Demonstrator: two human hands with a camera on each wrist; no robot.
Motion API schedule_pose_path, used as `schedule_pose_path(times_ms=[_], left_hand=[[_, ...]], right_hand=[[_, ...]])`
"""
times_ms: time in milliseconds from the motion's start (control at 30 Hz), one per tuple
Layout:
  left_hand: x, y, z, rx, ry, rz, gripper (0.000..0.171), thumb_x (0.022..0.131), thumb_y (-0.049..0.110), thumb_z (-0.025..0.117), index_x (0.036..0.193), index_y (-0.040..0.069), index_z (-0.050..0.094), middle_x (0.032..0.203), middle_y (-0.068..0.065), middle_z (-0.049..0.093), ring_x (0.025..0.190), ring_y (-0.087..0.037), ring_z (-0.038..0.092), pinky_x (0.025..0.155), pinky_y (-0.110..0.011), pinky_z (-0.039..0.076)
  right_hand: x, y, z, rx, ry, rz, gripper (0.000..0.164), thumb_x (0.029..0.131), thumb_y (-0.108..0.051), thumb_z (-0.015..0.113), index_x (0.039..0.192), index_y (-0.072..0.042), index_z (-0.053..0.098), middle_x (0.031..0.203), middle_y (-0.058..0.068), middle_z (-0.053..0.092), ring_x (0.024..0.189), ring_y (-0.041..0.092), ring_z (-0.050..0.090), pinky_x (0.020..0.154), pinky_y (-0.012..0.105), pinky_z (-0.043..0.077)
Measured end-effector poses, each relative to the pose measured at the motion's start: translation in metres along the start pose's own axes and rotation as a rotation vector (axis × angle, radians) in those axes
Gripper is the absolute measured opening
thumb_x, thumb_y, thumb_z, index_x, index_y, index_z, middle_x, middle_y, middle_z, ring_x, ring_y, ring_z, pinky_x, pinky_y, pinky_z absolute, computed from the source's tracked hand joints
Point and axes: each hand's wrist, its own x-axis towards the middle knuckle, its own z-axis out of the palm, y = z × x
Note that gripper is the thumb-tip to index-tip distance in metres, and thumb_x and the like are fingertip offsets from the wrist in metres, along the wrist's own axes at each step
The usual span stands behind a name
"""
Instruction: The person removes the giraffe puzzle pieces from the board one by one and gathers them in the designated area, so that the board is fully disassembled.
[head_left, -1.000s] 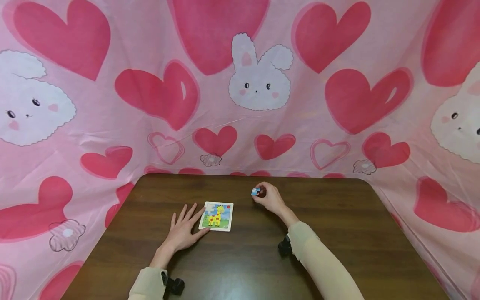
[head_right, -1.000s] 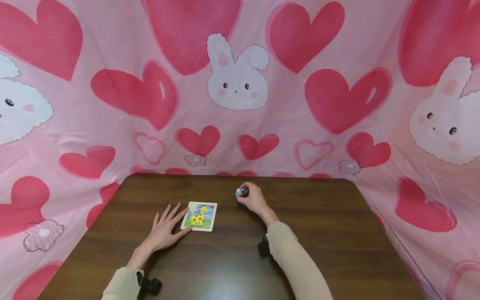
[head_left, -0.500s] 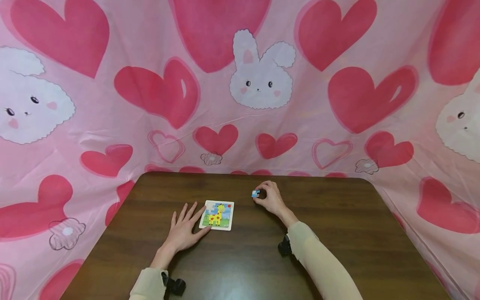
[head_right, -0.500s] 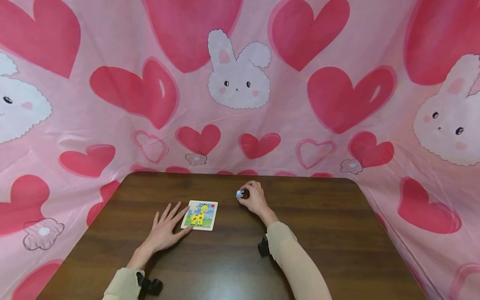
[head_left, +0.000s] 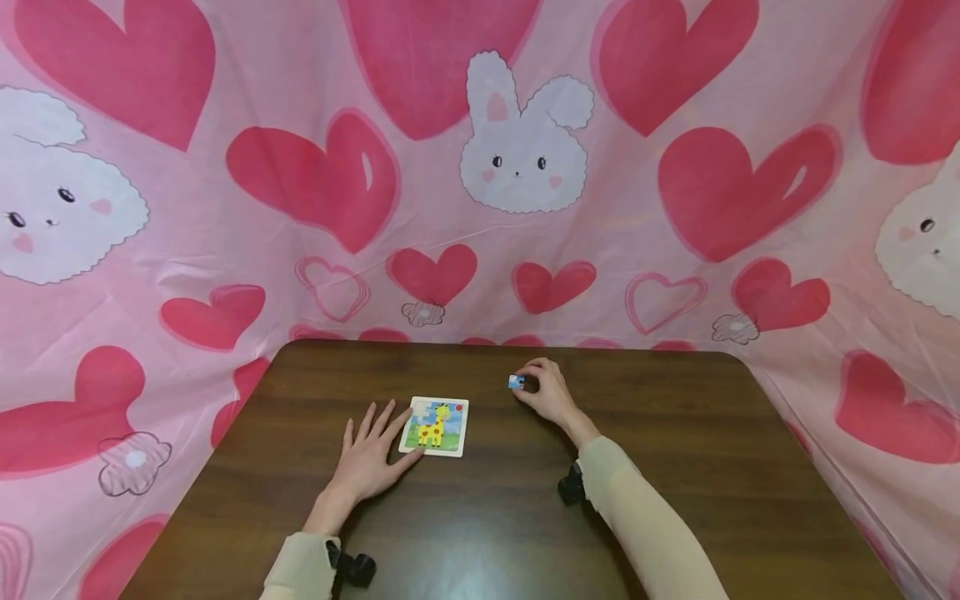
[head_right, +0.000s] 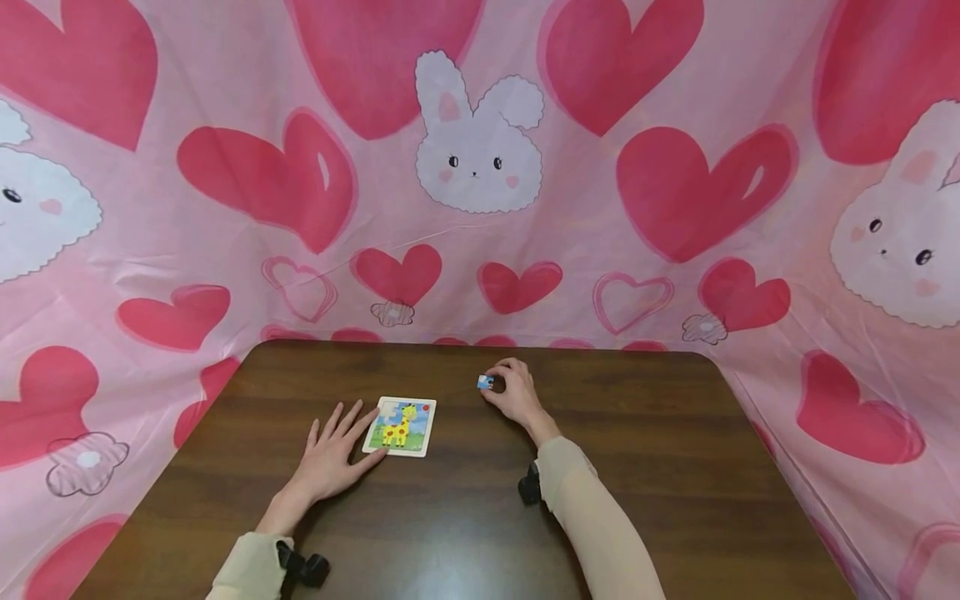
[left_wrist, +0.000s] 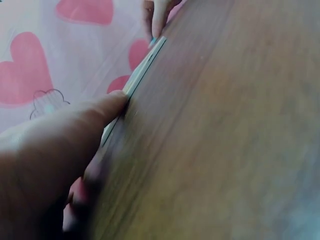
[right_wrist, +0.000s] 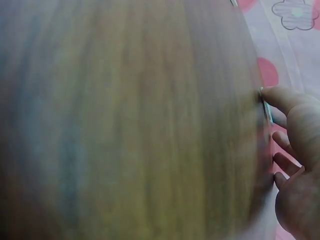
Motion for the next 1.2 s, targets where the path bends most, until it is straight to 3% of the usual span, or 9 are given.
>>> schedule_pose_path(times_ms=[200,333,633,800,1000,1200], left_hand=[[0.0,0.002,0.001,0.086,-0.004,-0.009,0.085,0.101,0.072,0.062,0.171,0.028,0.042,0.182,-0.014,0.031,0.171,-0.047,0.019,0.132,-0.081,0.009],[-0.002,0.001,0.001,0.155,-0.004,-0.018,0.086,0.101,0.074,0.059,0.171,0.028,0.042,0.181,-0.013,0.034,0.17,-0.047,0.024,0.13,-0.083,0.014],[-0.005,0.005,-0.003,0.194,0.024,-0.011,0.084,0.101,0.072,0.06,0.171,0.027,0.043,0.179,-0.013,0.039,0.168,-0.048,0.029,0.126,-0.086,0.018],[-0.003,0.007,-0.002,0.176,0.012,-0.02,0.084,0.102,0.071,0.061,0.171,0.026,0.043,0.179,-0.013,0.038,0.168,-0.049,0.028,0.125,-0.088,0.017],[-0.002,0.008,-0.001,0.171,-0.001,-0.026,0.084,0.103,0.07,0.061,0.171,0.025,0.042,0.179,-0.014,0.038,0.168,-0.051,0.027,0.124,-0.089,0.016],[-0.002,0.009,0.0,0.175,0.0,-0.021,0.083,0.103,0.068,0.061,0.171,0.025,0.042,0.179,-0.014,0.038,0.168,-0.05,0.027,0.124,-0.089,0.016]], right_hand=[[-0.001,0.0,-0.002,0.023,0.008,0.006,0.034,0.096,-0.01,0.084,0.126,0.005,0.075,0.135,0.028,0.065,0.134,0.049,0.053,0.117,0.066,0.044],[-0.003,-0.003,0.001,0.059,0.037,-0.033,0.036,0.096,-0.012,0.082,0.126,0.006,0.074,0.131,0.026,0.067,0.128,0.047,0.059,0.111,0.065,0.049],[-0.002,-0.043,0.012,0.111,-0.013,-0.1,0.033,0.099,-0.012,0.081,0.126,0.004,0.075,0.123,0.02,0.073,0.115,0.037,0.07,0.104,0.056,0.059],[-0.005,-0.058,0.03,0.108,-0.089,-0.107,0.033,0.1,-0.015,0.081,0.128,0.0,0.075,0.127,0.016,0.072,0.12,0.032,0.068,0.11,0.053,0.056],[0.002,-0.042,0.07,0.088,-0.092,-0.266,0.032,0.102,-0.029,0.08,0.126,-0.008,0.076,0.126,0.009,0.073,0.119,0.025,0.068,0.106,0.044,0.057],[0.009,-0.035,0.104,0.02,-0.163,-0.246,0.031,0.102,-0.029,0.079,0.13,-0.016,0.075,0.133,0.003,0.071,0.128,0.024,0.064,0.111,0.049,0.055]])
